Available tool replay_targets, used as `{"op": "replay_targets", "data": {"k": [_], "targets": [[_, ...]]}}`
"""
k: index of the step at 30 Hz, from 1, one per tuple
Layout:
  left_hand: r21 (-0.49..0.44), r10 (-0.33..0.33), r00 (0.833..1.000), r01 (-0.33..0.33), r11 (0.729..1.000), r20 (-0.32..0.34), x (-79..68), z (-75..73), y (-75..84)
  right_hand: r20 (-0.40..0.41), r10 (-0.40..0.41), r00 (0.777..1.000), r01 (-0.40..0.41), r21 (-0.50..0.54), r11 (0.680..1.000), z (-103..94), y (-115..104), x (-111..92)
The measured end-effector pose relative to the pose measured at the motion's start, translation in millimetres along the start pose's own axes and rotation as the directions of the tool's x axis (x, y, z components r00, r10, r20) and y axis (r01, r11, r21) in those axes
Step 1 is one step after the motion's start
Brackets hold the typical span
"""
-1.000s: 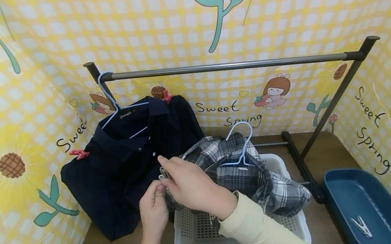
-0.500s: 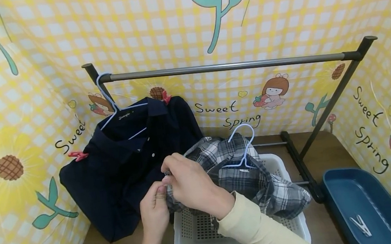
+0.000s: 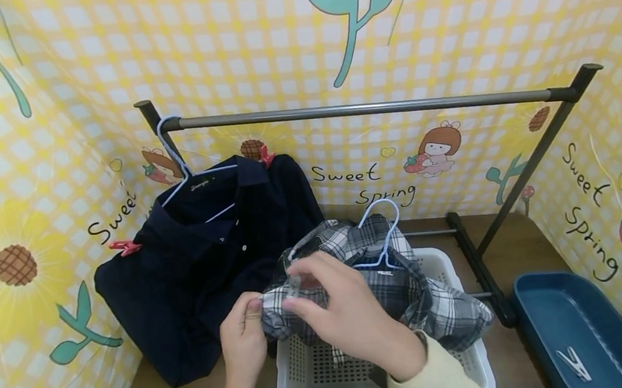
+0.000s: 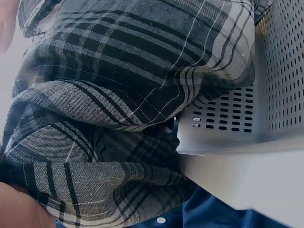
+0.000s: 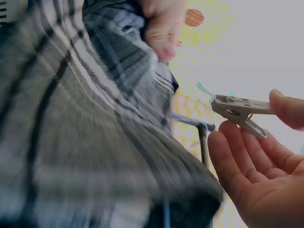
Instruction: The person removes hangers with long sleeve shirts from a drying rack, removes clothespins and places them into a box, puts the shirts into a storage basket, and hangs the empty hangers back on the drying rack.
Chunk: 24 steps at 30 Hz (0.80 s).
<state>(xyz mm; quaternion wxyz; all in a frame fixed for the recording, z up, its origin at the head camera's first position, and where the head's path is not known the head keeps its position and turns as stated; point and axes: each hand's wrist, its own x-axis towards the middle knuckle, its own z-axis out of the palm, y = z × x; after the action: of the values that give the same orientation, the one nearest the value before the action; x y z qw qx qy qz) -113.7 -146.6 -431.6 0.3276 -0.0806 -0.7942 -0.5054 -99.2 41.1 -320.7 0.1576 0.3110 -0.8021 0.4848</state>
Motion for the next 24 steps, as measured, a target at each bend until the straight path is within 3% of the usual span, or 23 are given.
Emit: {"op": "replay_targets", "data": {"k": [6, 11, 17, 21, 24], "targets": [[-0.025, -0.011, 1.000, 0.010, 1.000, -0.007, 1.2, 0.2, 0.2, -0.086, -0.060, 0.994, 0.071, 0.131, 0.989, -35.5, 3.6, -25.7], [-0.018, -0.025, 1.000, 0.024, 1.000, -0.004, 0.5, 0.6, -2.5, -0.182, -0.010, 0.983, 0.025, 0.078, 0.997, -72.3, 14.6, -48.3], [-0.025, -0.017, 1.000, 0.017, 1.000, -0.003, 2.0, -0.2, -4.9, -0.324, 0.154, 0.933, -0.183, -0.062, 0.981, -117.3, 30.2, -78.7], [-0.026, -0.012, 1.000, 0.012, 1.000, -0.008, 2.3, -0.9, -5.8, -0.393, 0.238, 0.888, -0.323, -0.165, 0.932, -144.3, 47.4, -100.5], [-0.028, -0.007, 1.000, 0.007, 1.000, -0.008, 2.0, -1.3, -6.4, -0.430, 0.299, 0.852, -0.430, -0.247, 0.869, -164.7, 62.9, -120.0]]}}
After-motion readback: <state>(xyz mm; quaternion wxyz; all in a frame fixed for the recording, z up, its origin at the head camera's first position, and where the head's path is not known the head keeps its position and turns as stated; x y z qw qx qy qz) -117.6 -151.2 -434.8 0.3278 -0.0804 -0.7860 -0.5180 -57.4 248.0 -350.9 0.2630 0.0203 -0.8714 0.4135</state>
